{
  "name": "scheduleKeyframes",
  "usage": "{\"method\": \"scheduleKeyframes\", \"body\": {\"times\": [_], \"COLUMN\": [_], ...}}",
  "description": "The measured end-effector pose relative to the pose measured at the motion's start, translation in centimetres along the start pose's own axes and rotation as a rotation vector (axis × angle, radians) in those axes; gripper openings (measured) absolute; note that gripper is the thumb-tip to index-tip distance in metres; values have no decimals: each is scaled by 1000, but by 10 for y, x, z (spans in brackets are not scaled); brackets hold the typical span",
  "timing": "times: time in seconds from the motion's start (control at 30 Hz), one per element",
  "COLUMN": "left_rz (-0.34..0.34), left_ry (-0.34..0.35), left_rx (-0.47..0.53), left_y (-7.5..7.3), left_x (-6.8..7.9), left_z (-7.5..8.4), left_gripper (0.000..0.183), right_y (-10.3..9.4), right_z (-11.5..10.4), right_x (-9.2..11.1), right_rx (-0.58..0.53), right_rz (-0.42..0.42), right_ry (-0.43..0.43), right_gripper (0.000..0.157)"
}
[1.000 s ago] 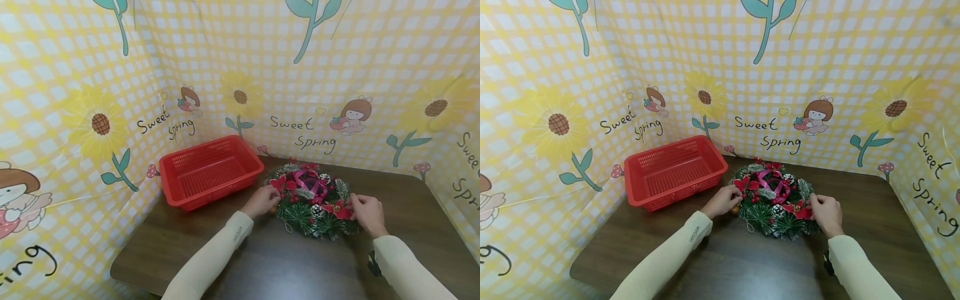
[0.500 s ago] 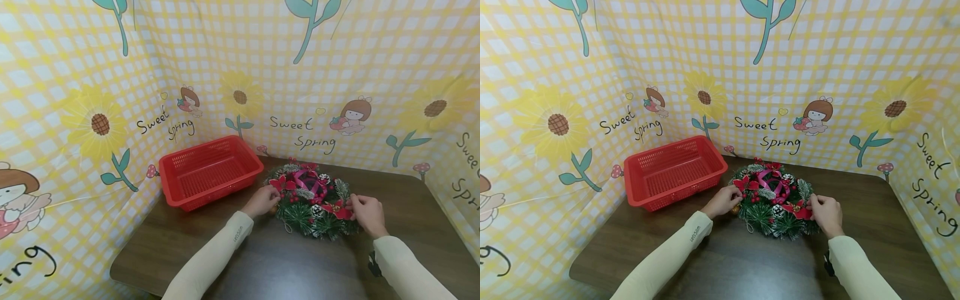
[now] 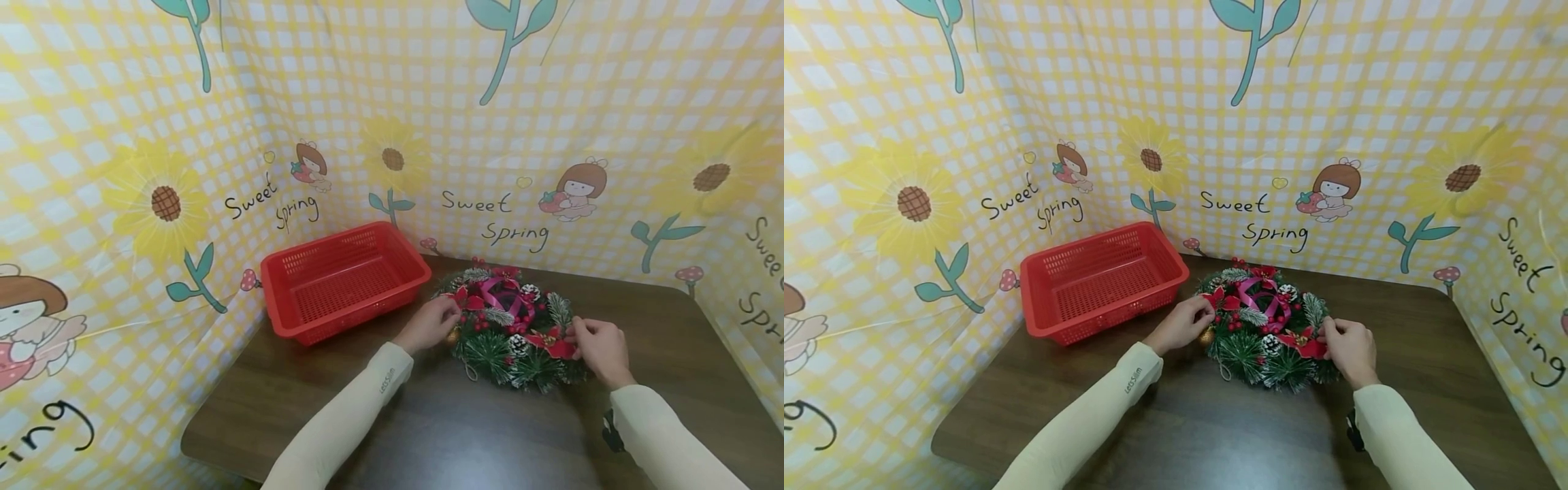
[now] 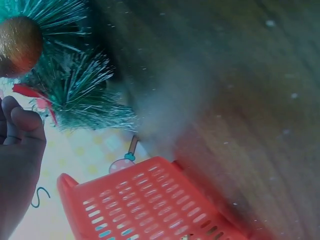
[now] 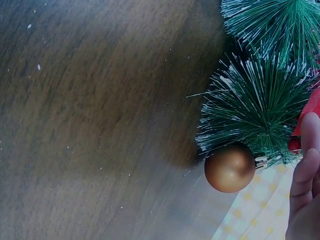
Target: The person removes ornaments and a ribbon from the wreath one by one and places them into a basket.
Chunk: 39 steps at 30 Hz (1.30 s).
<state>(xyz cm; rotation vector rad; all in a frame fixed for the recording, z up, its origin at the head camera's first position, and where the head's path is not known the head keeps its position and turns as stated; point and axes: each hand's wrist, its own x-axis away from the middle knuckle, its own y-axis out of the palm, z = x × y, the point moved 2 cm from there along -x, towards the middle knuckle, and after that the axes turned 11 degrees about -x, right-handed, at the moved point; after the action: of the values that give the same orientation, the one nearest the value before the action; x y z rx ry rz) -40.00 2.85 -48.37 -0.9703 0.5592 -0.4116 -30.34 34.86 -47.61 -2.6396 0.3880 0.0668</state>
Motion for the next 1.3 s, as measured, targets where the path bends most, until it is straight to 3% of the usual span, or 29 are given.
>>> {"method": "scheduleKeyframes", "body": {"times": [0.23,0.47,0.57,0.8,1.07,1.3], "left_rz": [46,200,255,265,257,234], "left_ry": [28,2,-80,-408,-563,-663], "left_rx": [36,-12,-11,59,-3,-2], "left_y": [-17,-62,-83,-118,-122,-121], "left_x": [1,-5,-9,-7,5,13], "left_z": [7,1,-13,-53,-80,-88], "left_gripper": [4,3,3,3,3,7], "right_y": [1,-2,-2,-2,-2,-1], "right_z": [0,1,1,0,1,2], "right_x": [0,-1,-1,-1,-1,-1], "right_rx": [-1,4,3,0,3,3], "right_rz": [2,1,-1,0,0,-3], "right_ry": [-4,-8,-6,-1,10,12], "right_gripper": [56,52,52,53,53,54]}}
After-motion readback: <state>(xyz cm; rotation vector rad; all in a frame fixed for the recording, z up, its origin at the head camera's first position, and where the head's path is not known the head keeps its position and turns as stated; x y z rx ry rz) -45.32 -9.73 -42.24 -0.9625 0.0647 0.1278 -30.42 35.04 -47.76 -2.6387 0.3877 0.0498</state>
